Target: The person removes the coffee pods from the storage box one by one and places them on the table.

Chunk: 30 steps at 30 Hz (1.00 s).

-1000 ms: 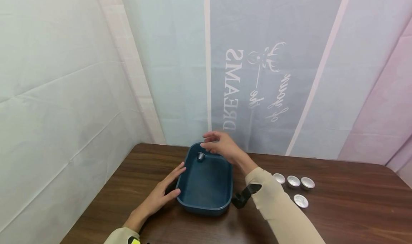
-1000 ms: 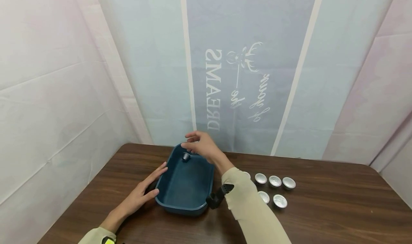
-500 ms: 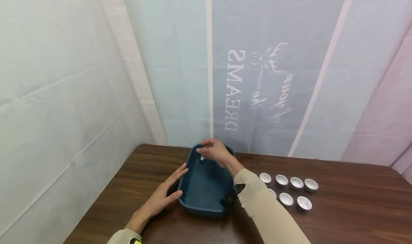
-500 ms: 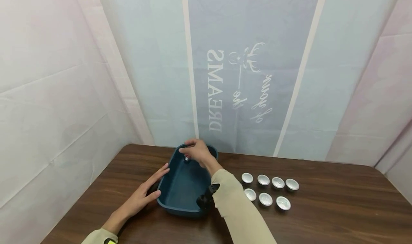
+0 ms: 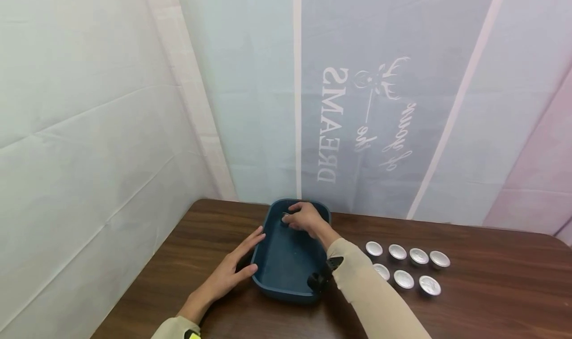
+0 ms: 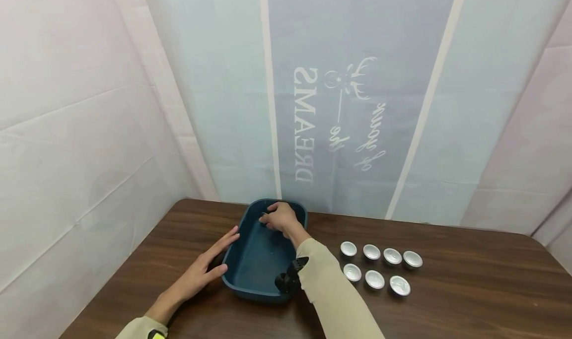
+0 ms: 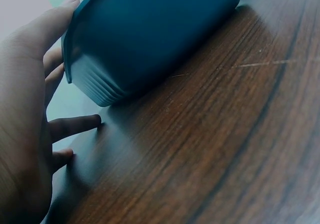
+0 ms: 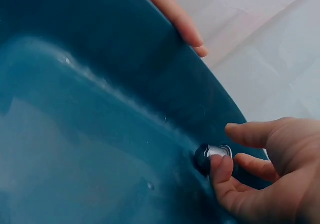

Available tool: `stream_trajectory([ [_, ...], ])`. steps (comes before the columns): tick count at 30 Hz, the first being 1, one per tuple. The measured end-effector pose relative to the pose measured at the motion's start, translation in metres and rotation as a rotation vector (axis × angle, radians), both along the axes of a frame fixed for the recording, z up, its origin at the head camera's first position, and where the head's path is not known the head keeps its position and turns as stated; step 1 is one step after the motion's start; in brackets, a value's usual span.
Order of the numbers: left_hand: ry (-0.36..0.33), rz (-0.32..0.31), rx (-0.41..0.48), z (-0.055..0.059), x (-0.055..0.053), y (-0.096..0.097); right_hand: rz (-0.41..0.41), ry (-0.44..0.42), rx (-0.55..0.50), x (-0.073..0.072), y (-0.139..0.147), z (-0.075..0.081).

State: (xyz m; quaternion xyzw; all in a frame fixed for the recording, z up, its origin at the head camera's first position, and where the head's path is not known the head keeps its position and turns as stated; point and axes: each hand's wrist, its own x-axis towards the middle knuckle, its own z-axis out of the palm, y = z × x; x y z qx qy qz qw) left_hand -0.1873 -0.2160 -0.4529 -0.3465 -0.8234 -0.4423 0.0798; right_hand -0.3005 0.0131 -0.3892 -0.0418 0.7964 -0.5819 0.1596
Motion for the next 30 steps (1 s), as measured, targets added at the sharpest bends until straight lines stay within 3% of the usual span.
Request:
stream_trajectory([
  [8,0.006,-0.009,0.005,0.001,0.0,0.002,0.063,0.004,-0.047,-0.001,0.006,-0.013],
  [16,-0.018,-0.01,0.001,0.002,0.0,0.002,0.143,0.03,0.027,-0.001,0.007,-0.013],
  [30,-0.027,0.002,-0.006,0.003,0.0,0.001,0.275,0.064,0.042,0.001,0.001,-0.013],
])
